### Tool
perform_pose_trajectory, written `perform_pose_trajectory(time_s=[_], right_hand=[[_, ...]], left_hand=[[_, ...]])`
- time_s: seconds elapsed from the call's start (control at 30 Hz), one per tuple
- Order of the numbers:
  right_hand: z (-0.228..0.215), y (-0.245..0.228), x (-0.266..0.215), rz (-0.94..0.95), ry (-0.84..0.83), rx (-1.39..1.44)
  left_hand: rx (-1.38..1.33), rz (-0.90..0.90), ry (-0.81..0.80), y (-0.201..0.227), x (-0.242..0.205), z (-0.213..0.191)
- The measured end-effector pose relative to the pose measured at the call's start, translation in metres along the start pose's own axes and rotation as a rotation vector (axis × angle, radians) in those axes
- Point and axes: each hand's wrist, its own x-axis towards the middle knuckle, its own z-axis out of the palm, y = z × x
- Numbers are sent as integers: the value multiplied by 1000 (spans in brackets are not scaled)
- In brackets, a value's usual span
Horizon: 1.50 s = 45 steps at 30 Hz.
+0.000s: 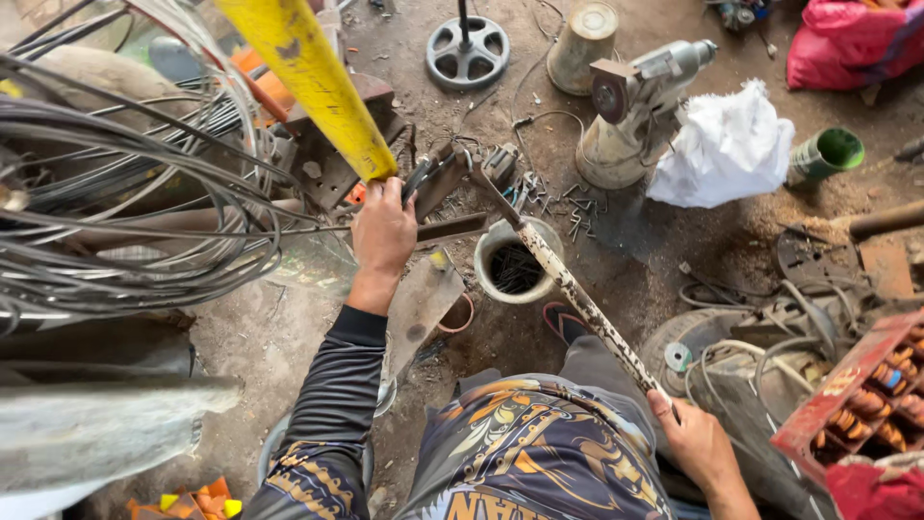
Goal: The person uses a manual bending machine to bend metal rods into a hook shape. They repeatedly insert rods into the machine, pull a lever to bend them, and then remove the bent rods, placing them into a bucket.
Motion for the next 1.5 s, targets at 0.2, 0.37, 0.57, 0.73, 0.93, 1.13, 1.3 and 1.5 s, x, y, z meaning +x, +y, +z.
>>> perform_pose_trajectory(time_s=[0.2,0.37,0.57,0.73,0.93,1.13,1.3,1.5], right_hand=[[-22,-1,22,23,-75,-85],[1,0,-20,18,36,-48],[-10,-5,5,9,-16,-67],[-24,24,53,-113,94,-212],[-133,-7,190,-468,460,-538],[-138,-216,298,-1006,511,-70],[-57,-329,208,-1079,-350,385],[-74,-388,223,-1205,-255,-95]], left_hand=[[18,-18,25,5,3,-2],[38,17,-19,-1,-20,0],[5,6,1,3,-2,-3],[20,1,-47,6,2,-5],[-106,0,155,18,-2,4],[-1002,-813,230,73,-23,36],[-1450,-831,241,135,-47,84],[-951,-651,322,142,-30,87]])
